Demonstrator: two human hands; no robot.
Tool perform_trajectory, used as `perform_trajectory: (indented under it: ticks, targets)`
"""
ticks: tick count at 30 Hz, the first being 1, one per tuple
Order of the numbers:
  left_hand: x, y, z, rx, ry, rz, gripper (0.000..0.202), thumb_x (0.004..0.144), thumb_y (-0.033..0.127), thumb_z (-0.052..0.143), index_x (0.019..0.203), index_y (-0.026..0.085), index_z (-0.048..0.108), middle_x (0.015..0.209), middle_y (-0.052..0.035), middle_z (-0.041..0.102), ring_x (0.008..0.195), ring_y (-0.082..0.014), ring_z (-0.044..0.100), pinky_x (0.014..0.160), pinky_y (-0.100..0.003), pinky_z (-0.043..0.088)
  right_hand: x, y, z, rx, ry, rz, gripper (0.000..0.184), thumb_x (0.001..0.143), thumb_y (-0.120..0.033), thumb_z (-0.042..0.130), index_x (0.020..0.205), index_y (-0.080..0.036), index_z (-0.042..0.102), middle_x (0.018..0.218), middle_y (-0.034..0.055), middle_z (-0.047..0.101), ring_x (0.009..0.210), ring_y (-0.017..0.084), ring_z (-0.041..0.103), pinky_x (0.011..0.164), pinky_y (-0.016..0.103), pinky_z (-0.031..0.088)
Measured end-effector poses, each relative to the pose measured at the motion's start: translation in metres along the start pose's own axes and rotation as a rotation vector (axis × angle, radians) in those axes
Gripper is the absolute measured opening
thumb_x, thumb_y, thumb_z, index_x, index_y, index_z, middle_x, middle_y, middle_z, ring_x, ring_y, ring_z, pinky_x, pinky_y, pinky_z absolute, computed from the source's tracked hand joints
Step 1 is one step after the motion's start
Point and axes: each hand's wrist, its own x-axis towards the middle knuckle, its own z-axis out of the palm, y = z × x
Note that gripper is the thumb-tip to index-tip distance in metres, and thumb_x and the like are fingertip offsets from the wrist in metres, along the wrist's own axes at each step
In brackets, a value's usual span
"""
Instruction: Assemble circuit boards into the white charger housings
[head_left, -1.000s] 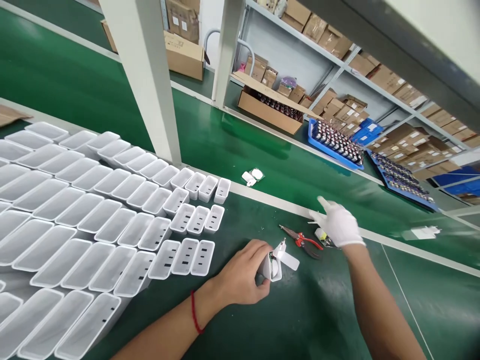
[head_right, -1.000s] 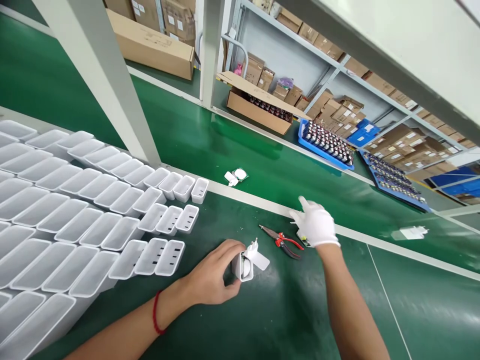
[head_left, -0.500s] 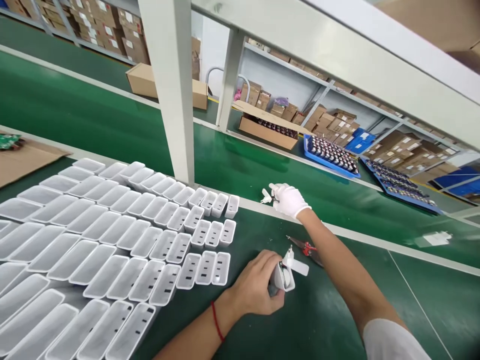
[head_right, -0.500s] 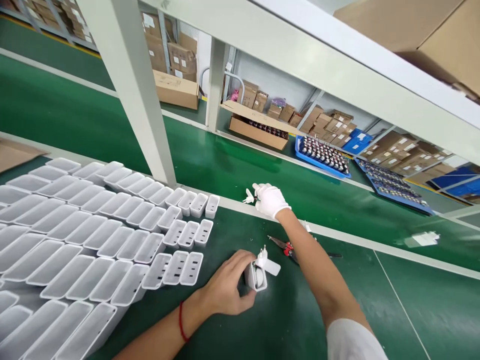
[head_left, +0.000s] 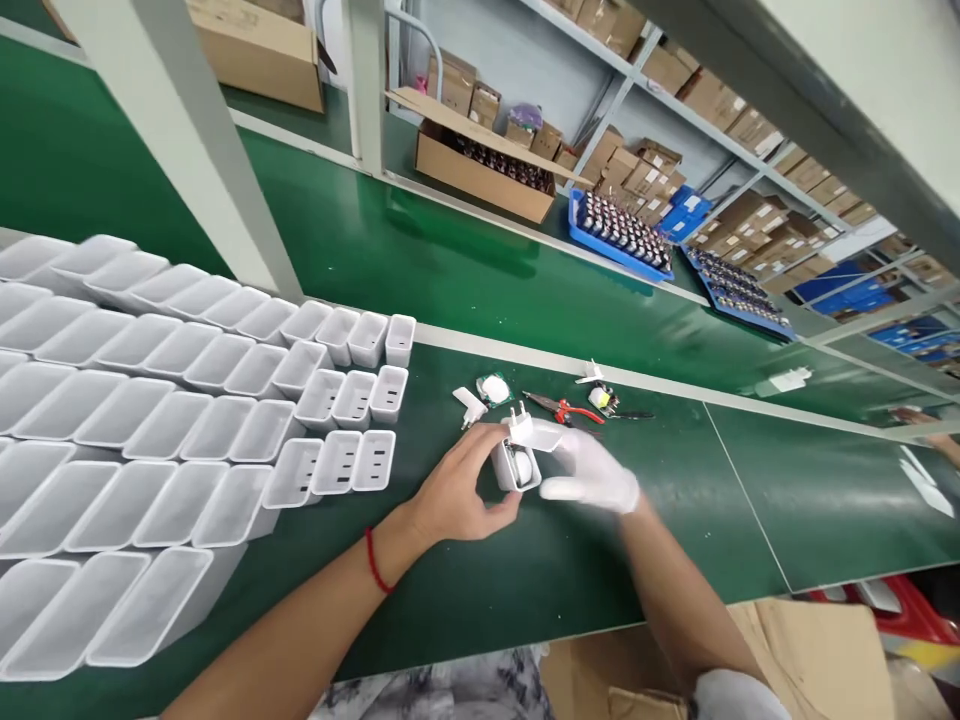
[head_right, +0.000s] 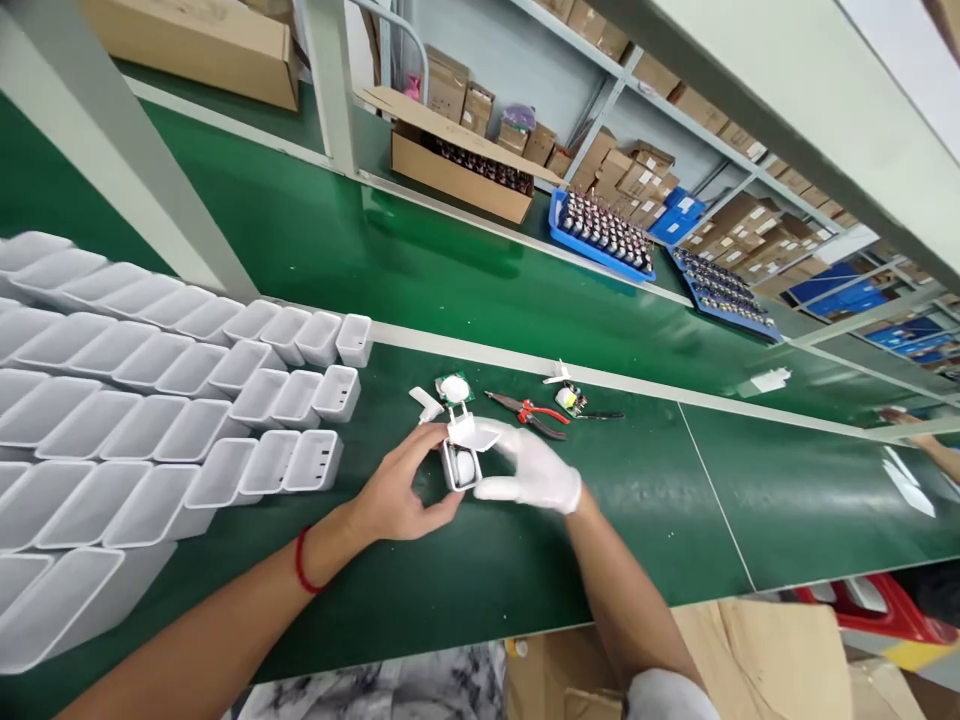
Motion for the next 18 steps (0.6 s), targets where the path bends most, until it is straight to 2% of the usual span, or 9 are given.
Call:
perform_trajectory:
  ticks: [3,5,9,11,12,13,15,17,18]
  targets:
    - [-0.001,0.000,0.002,0.052,-0.048,0.035,0.060,0.072,0.015,0.063,0.129,0.018,0.044,0.118,-0.0129,0.060,0.113,-0.0270,0.059,0.099,-0.041,0.052,-0.006,0.014,0.029,0.101,0.231,0.029,0.057,0.076,-0.049,0.077,0.126,-0.025,0.065,0.130,0.0096,0.064,0.122,0.030,0.059,0.110,0.050,0.041]
    - [-0.001,-0.001,0.003,0.073,-0.078,0.047,0.059,0.074,0.015,0.062,0.130,0.018,0.044,0.118,-0.0127,0.060,0.114,-0.0265,0.058,0.099,-0.041,0.051,-0.004,0.020,0.044,0.166,0.402,-0.001,0.045,0.077,-0.045,0.077,0.117,-0.027,0.070,0.125,0.0081,0.068,0.119,0.029,0.061,0.108,0.049,0.043]
    - [0.000,-0.002,0.002,0.105,-0.137,0.026,0.057,0.074,0.015,0.062,0.129,0.017,0.045,0.118,-0.0125,0.060,0.113,-0.0257,0.058,0.098,-0.040,0.052,-0.008,0.012,0.052,0.247,0.611,-0.121,0.029,0.080,-0.045,0.074,0.102,-0.027,0.075,0.120,0.0069,0.070,0.120,0.030,0.061,0.105,0.049,0.046]
    - [0.000,-0.002,0.002,0.103,-0.164,-0.002,0.056,0.074,0.015,0.062,0.127,0.017,0.046,0.118,-0.0120,0.059,0.111,-0.0253,0.059,0.096,-0.039,0.053,-0.013,0.004,0.050,0.302,0.677,-0.121,0.026,0.081,-0.046,0.072,0.095,-0.026,0.077,0.115,0.0073,0.072,0.113,0.030,0.065,0.097,0.047,0.053]
    - [0.001,-0.002,0.002,0.096,-0.171,-0.016,0.055,0.074,0.015,0.062,0.127,0.018,0.046,0.118,-0.0117,0.059,0.111,-0.0250,0.060,0.095,-0.038,0.054,-0.015,0.000,0.049,0.333,0.697,-0.096,0.025,0.080,-0.046,0.073,0.093,-0.025,0.077,0.109,0.0070,0.074,0.102,0.027,0.069,0.088,0.043,0.057]
    - [0.001,-0.002,0.002,0.087,-0.178,-0.026,0.055,0.074,0.014,0.062,0.127,0.018,0.046,0.119,-0.0115,0.059,0.111,-0.0247,0.060,0.095,-0.038,0.054,-0.017,-0.002,0.048,0.363,0.702,-0.053,0.024,0.080,-0.045,0.074,0.091,-0.024,0.077,0.099,0.0062,0.076,0.085,0.024,0.072,0.076,0.038,0.060]
    - [0.001,-0.002,0.003,0.069,-0.190,-0.038,0.055,0.074,0.013,0.062,0.126,0.019,0.046,0.120,-0.0110,0.059,0.112,-0.0242,0.060,0.095,-0.037,0.054,-0.019,-0.004,0.049,0.424,0.696,0.038,0.025,0.081,-0.045,0.073,0.087,-0.022,0.076,0.075,0.0028,0.075,0.053,0.016,0.065,0.054,0.030,0.056]
    - [0.001,-0.002,0.005,0.056,-0.200,-0.052,0.055,0.074,0.013,0.063,0.126,0.019,0.046,0.122,-0.0107,0.060,0.114,-0.0240,0.061,0.097,-0.037,0.054,-0.019,-0.004,0.051,0.469,0.724,0.097,0.028,0.082,-0.049,0.071,0.085,-0.021,0.074,0.064,0.0006,0.070,0.045,0.014,0.060,0.049,0.029,0.054]
    - [0.000,-0.002,0.005,0.047,-0.202,-0.065,0.056,0.075,0.013,0.063,0.127,0.019,0.046,0.123,-0.0107,0.060,0.114,-0.0240,0.061,0.097,-0.037,0.054,-0.018,-0.004,0.052,0.479,0.747,0.103,0.030,0.082,-0.050,0.070,0.086,-0.021,0.073,0.067,0.0013,0.071,0.052,0.016,0.064,0.056,0.032,0.057]
